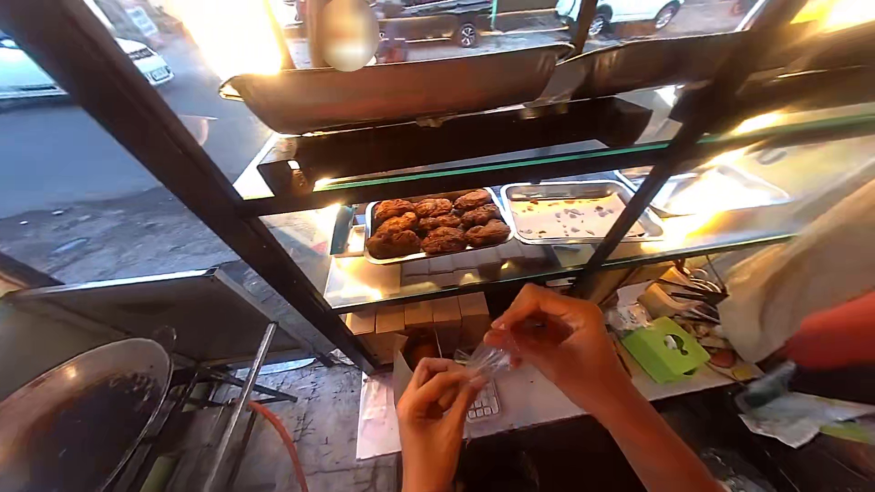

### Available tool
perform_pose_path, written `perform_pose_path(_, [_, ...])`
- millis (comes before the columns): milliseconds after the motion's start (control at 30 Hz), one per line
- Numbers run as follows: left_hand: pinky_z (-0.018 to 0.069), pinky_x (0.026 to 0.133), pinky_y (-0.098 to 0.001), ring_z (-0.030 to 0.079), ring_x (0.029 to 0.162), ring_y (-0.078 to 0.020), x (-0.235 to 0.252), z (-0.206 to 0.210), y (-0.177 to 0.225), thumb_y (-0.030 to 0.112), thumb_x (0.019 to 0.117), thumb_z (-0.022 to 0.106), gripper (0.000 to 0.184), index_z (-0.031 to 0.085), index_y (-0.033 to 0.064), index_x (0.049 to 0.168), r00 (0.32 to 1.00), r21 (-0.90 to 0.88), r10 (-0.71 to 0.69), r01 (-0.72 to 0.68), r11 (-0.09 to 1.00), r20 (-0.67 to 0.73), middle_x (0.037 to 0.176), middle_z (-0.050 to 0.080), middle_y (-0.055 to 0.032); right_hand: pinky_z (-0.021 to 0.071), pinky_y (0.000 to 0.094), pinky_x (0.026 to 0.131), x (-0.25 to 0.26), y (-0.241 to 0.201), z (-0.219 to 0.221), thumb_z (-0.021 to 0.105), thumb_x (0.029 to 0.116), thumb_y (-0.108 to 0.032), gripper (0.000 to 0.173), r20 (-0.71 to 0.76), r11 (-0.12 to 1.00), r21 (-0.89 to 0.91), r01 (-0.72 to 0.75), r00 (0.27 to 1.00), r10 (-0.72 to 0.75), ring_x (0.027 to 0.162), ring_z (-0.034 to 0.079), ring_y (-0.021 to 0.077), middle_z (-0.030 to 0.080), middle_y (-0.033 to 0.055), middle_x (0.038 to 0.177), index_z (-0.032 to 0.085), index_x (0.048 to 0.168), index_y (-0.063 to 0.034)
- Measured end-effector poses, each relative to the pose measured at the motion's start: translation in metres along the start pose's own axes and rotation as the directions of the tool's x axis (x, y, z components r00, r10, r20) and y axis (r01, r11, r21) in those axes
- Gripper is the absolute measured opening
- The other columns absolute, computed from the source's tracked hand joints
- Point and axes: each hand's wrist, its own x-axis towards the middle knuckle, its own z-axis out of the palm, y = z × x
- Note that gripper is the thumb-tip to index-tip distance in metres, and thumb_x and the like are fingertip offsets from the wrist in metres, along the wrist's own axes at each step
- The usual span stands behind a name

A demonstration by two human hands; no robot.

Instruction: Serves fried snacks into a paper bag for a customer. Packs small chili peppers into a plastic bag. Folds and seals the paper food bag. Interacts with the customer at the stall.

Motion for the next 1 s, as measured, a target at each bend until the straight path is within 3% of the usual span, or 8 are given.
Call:
perform_pose_path(133, [0.0607, 0.080, -0.0252, 0.069, 0.092, -0.0123, 0.015, -0.017, 0.004, 0.018, 0.0904, 0.076, 0.016, 0.081, 0.0113, 0.103, 0.997, -0.184, -0.066, 0.060, 0.981, -0.028, 0.101, 0.073, -0.0047, 0.0609, 0.0259, 0.075, -0.072, 0.008, 0.030, 0.066, 0.0958, -0.004, 0.012, 0.229, 0.717, 0.483, -0.502, 0.863, 0.451, 0.083, 0.071, 0.0083, 0.073, -0.0012, 0.095, 0.070, 0.104, -0.0124])
perform_pose_path(200, [0.0596, 0.080, -0.0266, 0.070, 0.088, -0.0101, 0.017, -0.019, 0.015, 0.029, 0.0910, 0.076, 0.016, 0.081, 0.0167, 0.100, 0.976, -0.322, -0.098, 0.158, 0.933, 0.195, 0.094, 0.075, -0.0003, 0.0544, 0.0178, 0.069, -0.098, 0.036, 0.042, 0.058, 0.1013, -0.010, 0.014, 0.457, 0.420, 0.570, -0.706, 0.697, 0.552, 0.080, 0.065, 0.0012, 0.071, -0.0053, 0.095, 0.069, 0.106, -0.0178])
perform_pose_path(267, [0.0545, 0.104, -0.0435, 0.071, 0.110, -0.0253, 0.018, -0.019, 0.021, 0.025, 0.0917, 0.076, 0.014, 0.079, 0.0113, 0.095, 0.847, -0.303, 0.008, 0.182, 0.935, 0.532, 0.097, 0.077, -0.0074, 0.0562, 0.0197, 0.072, -0.097, 0.066, 0.033, 0.059, 0.1004, -0.014, 0.016, 0.535, 0.393, 0.555, -0.733, 0.677, 0.506, 0.083, 0.066, 0.0001, 0.071, -0.0080, 0.096, 0.069, 0.110, -0.0211])
perform_pose_path(333, [0.0425, 0.116, -0.0443, 0.057, 0.129, -0.0248, 0.017, -0.017, 0.031, 0.022, 0.0889, 0.079, 0.007, 0.081, 0.0154, 0.092, 0.751, 0.026, -0.018, 0.001, 1.000, 0.660, 0.106, 0.075, -0.0039, 0.0557, 0.0229, 0.068, -0.068, 0.090, 0.005, 0.067, 0.0934, -0.010, 0.014, 0.459, 0.647, 0.401, -0.649, 0.753, 0.471, 0.077, 0.066, 0.0025, 0.072, -0.0052, 0.090, 0.072, 0.106, -0.0143])
perform_pose_path(467, [0.0480, 0.103, -0.0336, 0.055, 0.122, -0.0172, 0.018, -0.012, 0.023, 0.026, 0.0856, 0.081, 0.005, 0.079, 0.0285, 0.090, 0.912, 0.404, 0.022, -0.203, 0.892, 0.410, 0.116, 0.066, -0.0010, 0.0605, 0.0257, 0.058, -0.031, 0.049, -0.024, 0.081, 0.0883, -0.017, 0.015, 0.163, 0.901, 0.011, -0.434, 0.889, 0.427, 0.065, 0.070, 0.0099, 0.073, 0.0008, 0.084, 0.072, 0.097, -0.0078])
perform_pose_path(633, [0.0627, 0.078, -0.0309, 0.071, 0.087, -0.0171, 0.021, 0.003, 0.009, 0.005, 0.0886, 0.075, 0.035, 0.064, -0.0026, 0.122, 0.993, -0.089, -0.097, 0.103, 0.991, 0.075, 0.100, 0.072, -0.0081, 0.0694, 0.0378, 0.071, -0.053, 0.032, 0.022, 0.076, 0.0918, -0.008, 0.038, -0.119, 1.000, 0.013, 0.004, 0.993, -0.003, 0.105, 0.073, 0.0243, 0.066, 0.0122, 0.123, 0.058, 0.125, -0.0036])
perform_pose_path(700, [0.0620, 0.078, -0.0313, 0.071, 0.084, -0.0184, 0.020, 0.012, 0.006, 0.001, 0.0890, 0.071, 0.047, 0.058, -0.0068, 0.133, 0.967, -0.196, -0.250, 0.238, 0.951, -0.041, 0.097, 0.072, -0.0127, 0.0681, 0.0334, 0.082, -0.055, 0.048, 0.034, 0.077, 0.0899, -0.007, 0.028, -0.131, 0.975, -0.174, 0.142, 0.978, -0.166, 0.113, 0.069, 0.0223, 0.062, 0.0133, 0.122, 0.064, 0.115, -0.0039])
perform_pose_path(1000, [0.0616, 0.077, -0.0257, 0.074, 0.084, -0.0120, 0.006, 0.038, 0.011, -0.007, 0.0980, 0.053, 0.025, 0.068, -0.0097, 0.118, 0.720, -0.409, -0.622, 0.490, 0.769, -0.307, 0.102, 0.076, -0.0113, 0.0572, 0.0311, 0.102, -0.053, 0.104, 0.039, 0.074, 0.0928, -0.010, 0.014, -0.013, 0.819, -0.487, 0.305, 0.935, -0.355, 0.118, 0.067, 0.0184, 0.075, 0.0032, 0.109, 0.078, 0.106, -0.0105])
